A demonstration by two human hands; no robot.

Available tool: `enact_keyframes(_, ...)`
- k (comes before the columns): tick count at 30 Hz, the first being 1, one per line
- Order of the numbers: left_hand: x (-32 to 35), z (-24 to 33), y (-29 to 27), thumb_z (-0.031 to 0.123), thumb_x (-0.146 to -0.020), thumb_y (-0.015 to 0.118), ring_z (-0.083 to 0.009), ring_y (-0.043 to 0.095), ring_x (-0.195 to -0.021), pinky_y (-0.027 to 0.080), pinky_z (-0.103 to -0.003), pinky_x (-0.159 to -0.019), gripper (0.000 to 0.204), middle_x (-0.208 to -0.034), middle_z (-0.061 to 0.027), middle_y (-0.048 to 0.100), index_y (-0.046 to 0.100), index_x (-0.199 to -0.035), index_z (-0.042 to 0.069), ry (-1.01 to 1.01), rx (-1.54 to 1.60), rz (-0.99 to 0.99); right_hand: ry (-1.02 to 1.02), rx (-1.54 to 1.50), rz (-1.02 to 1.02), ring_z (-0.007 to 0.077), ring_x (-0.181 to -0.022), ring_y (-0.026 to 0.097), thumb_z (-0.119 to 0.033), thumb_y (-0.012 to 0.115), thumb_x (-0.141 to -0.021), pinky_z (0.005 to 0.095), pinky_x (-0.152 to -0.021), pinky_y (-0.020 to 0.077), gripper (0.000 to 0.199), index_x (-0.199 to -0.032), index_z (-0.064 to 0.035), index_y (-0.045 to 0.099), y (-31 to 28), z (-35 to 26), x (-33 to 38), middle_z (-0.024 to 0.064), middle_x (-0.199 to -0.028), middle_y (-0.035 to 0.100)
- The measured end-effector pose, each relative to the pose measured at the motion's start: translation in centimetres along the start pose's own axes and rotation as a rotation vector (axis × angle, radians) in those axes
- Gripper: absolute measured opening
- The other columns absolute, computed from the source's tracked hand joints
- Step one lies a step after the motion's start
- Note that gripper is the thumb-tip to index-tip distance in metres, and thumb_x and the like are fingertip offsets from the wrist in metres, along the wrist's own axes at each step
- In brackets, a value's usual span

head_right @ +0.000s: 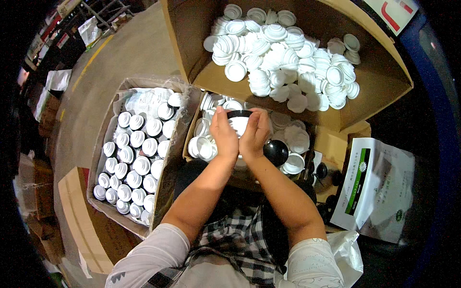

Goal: The person sits on the floor and repeatedly picks up black and white circular caps, presses them together, and places the assembled units into a cardboard box. The person continues this one-at-a-time assembly throughout the clip.

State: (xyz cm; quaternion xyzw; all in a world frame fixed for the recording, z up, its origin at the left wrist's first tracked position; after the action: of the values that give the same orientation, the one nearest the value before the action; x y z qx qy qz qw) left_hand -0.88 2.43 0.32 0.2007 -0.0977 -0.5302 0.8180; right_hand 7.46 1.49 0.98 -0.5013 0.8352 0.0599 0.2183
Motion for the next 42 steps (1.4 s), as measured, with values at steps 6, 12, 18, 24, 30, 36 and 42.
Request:
enact_keyframes(6,-0.9,-4.2,1.0,0.021,-0.095,0.042,-0.0073,0.032,-0.05,0.03,-0.027,-0.045,0.033,-0.055,0.0021,0.041,0.047,-0.068,0.002,-0.176,-0.014,0.04,-0.011,0.133,0.061,0.0234,-0.061,0.048,-0.035,0.036,-0.097,0.036,-0.059,0.038,0.043,-0.076,0.0004,0.05,-0.5,3.1,-1.5,0.0111,-0.064,0.049)
enact_keyframes(12,-0.2,-3.9,-0.1,0.025,-0.094,0.046,-0.0084,0.037,-0.063,0.033,-0.027,-0.057,0.024,-0.071,0.0007,0.043,0.049,-0.083,0.004,-0.183,-0.196,-0.057,0.364,-0.088,-0.121,0.0221,-0.081,0.053,-0.043,0.042,-0.095,0.0331,-0.072,0.0424,0.044,-0.098,-0.0017,0.056,-0.4,4.4,-2.5,0.0091,-0.091,0.058)
enact_keyframes(18,-0.8,-0.6,-3.4,0.032,-0.093,0.053,-0.0105,0.05,-0.079,0.042,-0.025,-0.071,0.031,-0.089,-0.0015,0.054,0.048,-0.106,0.004,-0.59,0.361,-0.163,-0.016,0.022,-0.801,0.0285,-0.125,0.037,-0.032,0.078,-0.066,0.0418,-0.102,0.0309,0.08,-0.132,-0.0096,0.039,-1.4,-0.8,-1.7,0.0128,-0.136,0.036)
enact_keyframes(24,-1.6,0.3,-7.2,0.044,-0.095,0.043,-0.0142,0.052,-0.085,0.042,-0.027,-0.077,0.044,-0.099,-0.0053,0.056,0.048,-0.115,0.005,-0.592,0.509,-0.007,0.032,0.011,-0.645,0.023,-0.113,0.046,-0.011,0.077,-0.063,0.0361,-0.095,0.0393,0.079,-0.13,-0.007,0.036,3.1,-1.2,-3.5,0.0093,-0.124,0.043)
enact_keyframes(30,4.4,-2.1,-5.6,0.025,-0.094,0.043,-0.0143,0.049,-0.066,0.041,-0.029,-0.061,0.023,-0.075,-0.0043,0.054,0.054,-0.092,0.004,-0.696,0.05,-0.17,0.207,-0.118,-1.039,0.0199,-0.098,0.053,-0.017,0.071,-0.073,0.0307,-0.084,0.044,0.063,-0.126,-0.0047,0.039,19.9,1.0,-6.2,0.0095,-0.113,0.05)
enact_keyframes(36,10.0,-2.0,-2.4,0.029,-0.091,0.046,-0.0274,0.055,-0.084,0.04,-0.041,-0.076,0.029,-0.094,-0.0195,0.058,0.053,-0.098,0.002,-0.965,0.114,-0.8,0.07,-0.006,-1.152,0.0206,-0.101,0.054,-0.034,0.075,-0.074,0.0322,-0.087,0.0433,0.066,-0.12,0.003,0.044,37.7,7.1,-1.2,0.0158,-0.112,0.056)
enact_keyframes(42,8.6,-0.4,-3.9,0.032,-0.089,0.049,-0.0274,0.051,-0.09,0.038,-0.041,-0.08,0.033,-0.1,-0.0191,0.053,0.047,-0.103,0.002,-0.813,0.205,-0.995,-0.043,0.263,-1.051,0.0369,-0.107,0.054,-0.041,0.072,-0.075,0.0396,-0.09,0.0424,0.08,-0.126,0.0051,0.032,43.0,12.1,0.8,0.0277,-0.116,0.053)
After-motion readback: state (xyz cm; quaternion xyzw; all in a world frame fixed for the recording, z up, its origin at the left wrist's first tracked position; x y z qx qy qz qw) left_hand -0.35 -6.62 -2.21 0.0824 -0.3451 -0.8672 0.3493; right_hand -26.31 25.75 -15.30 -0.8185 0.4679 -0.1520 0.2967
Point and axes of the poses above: each hand's wrist, its own x-axis away from the middle knuckle, its own y-axis out of the palm, z = x × y, the point moved 3 cm from there along -x, towards the middle knuckle
